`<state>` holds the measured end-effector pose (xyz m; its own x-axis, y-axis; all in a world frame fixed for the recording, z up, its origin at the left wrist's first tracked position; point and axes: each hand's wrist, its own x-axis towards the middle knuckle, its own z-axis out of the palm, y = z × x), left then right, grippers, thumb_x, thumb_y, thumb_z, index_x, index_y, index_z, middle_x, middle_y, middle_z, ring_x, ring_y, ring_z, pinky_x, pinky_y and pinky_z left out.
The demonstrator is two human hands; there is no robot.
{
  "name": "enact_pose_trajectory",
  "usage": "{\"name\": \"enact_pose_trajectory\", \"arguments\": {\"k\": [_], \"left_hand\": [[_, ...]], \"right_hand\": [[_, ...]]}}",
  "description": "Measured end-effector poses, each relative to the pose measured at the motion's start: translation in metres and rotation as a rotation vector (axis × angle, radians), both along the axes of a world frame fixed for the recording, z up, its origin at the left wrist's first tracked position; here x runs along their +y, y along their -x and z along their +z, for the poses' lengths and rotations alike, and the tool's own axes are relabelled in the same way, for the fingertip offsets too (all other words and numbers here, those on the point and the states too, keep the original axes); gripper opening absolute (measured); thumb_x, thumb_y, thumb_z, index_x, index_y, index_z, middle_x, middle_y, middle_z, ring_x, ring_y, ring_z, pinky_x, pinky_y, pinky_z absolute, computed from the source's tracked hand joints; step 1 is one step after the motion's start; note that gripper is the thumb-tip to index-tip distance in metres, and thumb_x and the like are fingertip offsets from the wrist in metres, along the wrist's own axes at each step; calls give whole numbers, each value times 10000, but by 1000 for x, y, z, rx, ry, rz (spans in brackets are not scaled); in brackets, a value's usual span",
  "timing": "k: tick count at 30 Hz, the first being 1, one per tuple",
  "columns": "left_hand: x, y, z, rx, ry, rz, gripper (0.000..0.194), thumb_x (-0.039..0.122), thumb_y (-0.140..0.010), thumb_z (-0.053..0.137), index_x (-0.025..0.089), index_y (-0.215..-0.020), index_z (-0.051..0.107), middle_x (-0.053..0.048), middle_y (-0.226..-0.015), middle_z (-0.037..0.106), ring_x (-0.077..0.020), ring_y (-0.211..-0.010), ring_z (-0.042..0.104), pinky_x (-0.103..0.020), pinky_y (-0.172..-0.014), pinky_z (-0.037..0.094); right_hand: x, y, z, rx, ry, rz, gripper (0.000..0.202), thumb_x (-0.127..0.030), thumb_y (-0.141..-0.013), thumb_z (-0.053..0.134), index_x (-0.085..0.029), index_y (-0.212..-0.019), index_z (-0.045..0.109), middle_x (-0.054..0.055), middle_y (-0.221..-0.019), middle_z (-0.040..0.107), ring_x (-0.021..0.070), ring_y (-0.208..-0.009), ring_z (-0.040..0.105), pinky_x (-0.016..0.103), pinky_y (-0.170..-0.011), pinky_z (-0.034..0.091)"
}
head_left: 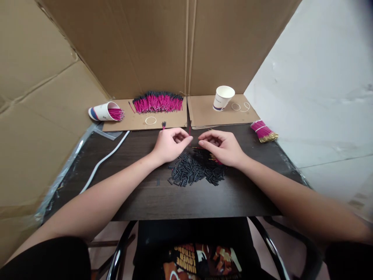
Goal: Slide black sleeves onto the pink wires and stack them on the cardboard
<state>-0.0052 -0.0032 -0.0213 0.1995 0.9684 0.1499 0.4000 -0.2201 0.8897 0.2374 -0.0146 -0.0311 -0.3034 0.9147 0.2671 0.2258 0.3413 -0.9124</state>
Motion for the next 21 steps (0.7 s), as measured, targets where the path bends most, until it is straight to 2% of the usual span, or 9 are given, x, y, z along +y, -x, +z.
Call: {"name": "enact_pose_trajectory", "arguments": {"k": [3, 8, 12, 16, 21], "left_hand": [[11, 13, 5, 225, -37, 176, 222, 366, -896, 756, 166, -802, 733, -64, -764, 774, -136, -665, 623, -310, -705, 476], [27, 35, 25, 525, 11, 319, 144, 247, -792, 723, 189, -665, 685, -79, -720, 724, -169, -683, 549, -367, -735, 409], [33, 46, 36, 617, 81, 319, 136, 223, -716, 721, 195, -593, 670, -99, -744, 716, -184, -697, 522, -383, -747, 423], [36, 49, 37, 682, 157, 298, 35, 218, -691, 728, 201, -663, 714, -94, -679, 663, -198, -672, 513, -403, -763, 445], [36, 50, 36, 747, 198, 275, 79, 242, -714, 722, 194, -654, 705, -118, -702, 676, -204, -658, 507, -424, -760, 444]], "right_hand": [[-1, -1, 0, -104, -131, 5, 248, -388, -987, 778, -161, -1076, 819, 45, -855, 757, 128, -614, 514, 308, -578, 411], [-2, -3, 3, -201, -302, 60, 165, -315, -1009, 709, -178, -1072, 776, 30, -859, 730, 150, -689, 571, 324, -657, 458], [-1, -3, 3, -231, -339, 82, 137, -297, -1017, 688, -186, -1055, 758, 27, -849, 725, 162, -703, 586, 343, -694, 477], [-1, -4, 3, -253, -344, 107, 130, -298, -1023, 675, -191, -1040, 747, 29, -852, 725, 172, -716, 592, 356, -719, 487], [0, -5, 1, -250, -382, 127, 112, -271, -1028, 675, -186, -1040, 747, 19, -841, 713, 164, -717, 589, 345, -716, 482]]}}
